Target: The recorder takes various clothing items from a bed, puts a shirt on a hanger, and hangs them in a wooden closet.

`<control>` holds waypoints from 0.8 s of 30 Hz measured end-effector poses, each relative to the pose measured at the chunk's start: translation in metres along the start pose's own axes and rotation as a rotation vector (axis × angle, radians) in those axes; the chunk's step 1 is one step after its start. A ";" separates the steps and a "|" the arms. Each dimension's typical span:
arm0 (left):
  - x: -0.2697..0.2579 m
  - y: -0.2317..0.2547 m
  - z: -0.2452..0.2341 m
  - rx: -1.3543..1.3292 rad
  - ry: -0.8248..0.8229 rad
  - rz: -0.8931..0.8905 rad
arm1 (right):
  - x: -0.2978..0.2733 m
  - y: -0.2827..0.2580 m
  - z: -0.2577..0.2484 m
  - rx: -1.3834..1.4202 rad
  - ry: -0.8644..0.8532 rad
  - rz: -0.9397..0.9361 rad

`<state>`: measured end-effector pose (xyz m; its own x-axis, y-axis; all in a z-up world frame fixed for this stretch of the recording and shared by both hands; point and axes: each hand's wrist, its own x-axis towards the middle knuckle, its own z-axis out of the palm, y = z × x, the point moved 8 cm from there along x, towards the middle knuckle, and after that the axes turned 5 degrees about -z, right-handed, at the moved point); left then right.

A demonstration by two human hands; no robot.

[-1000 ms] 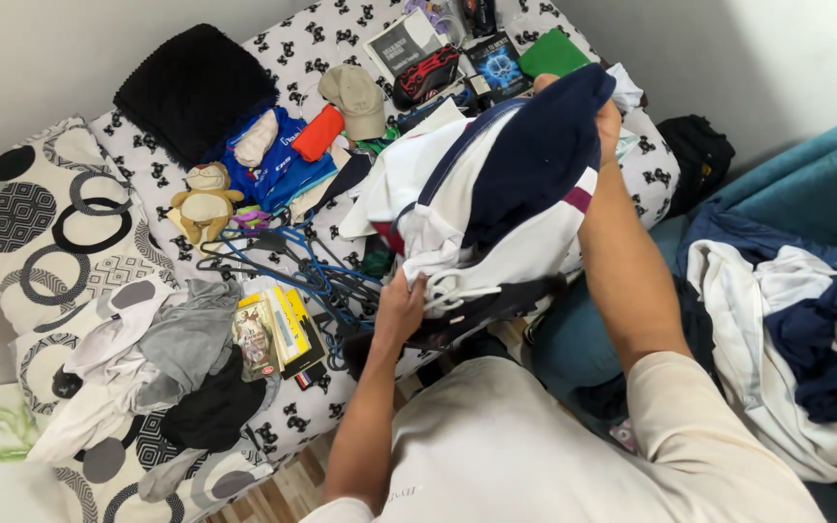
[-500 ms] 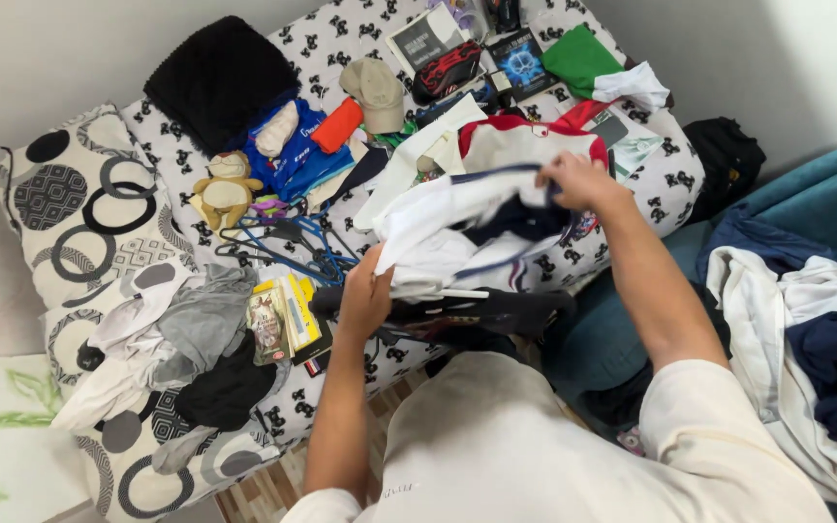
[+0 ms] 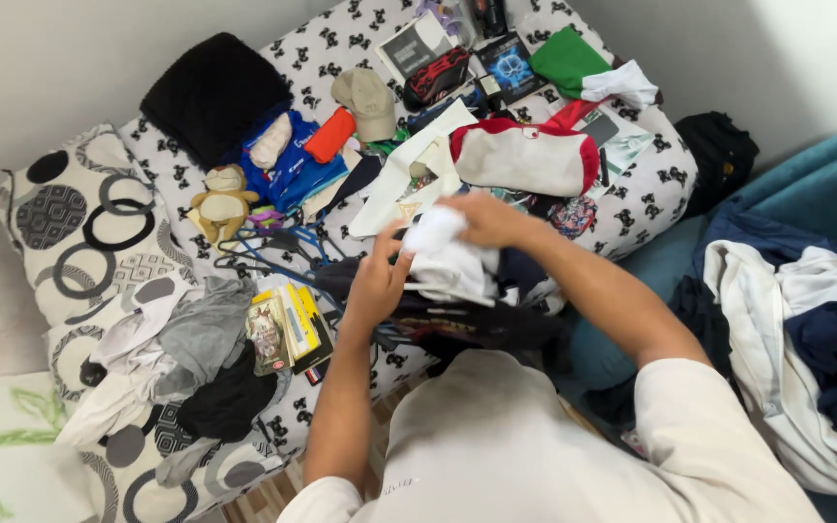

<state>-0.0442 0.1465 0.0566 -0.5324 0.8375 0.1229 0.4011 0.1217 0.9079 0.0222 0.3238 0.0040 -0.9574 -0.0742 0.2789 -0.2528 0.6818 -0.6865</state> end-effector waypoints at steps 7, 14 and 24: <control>-0.022 -0.056 0.017 0.233 0.042 0.003 | 0.006 0.006 -0.107 -0.079 0.697 0.128; -0.022 -0.054 0.046 0.243 -0.110 -0.173 | 0.013 0.022 -0.155 0.408 0.934 0.070; 0.003 -0.028 0.000 0.131 0.115 -0.188 | 0.023 -0.009 -0.140 0.175 0.523 0.357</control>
<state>-0.0568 0.1456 0.0315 -0.6851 0.7284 0.0082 0.3762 0.3442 0.8602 0.0225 0.4175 0.1106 -0.8039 0.5286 0.2727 0.0072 0.4671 -0.8842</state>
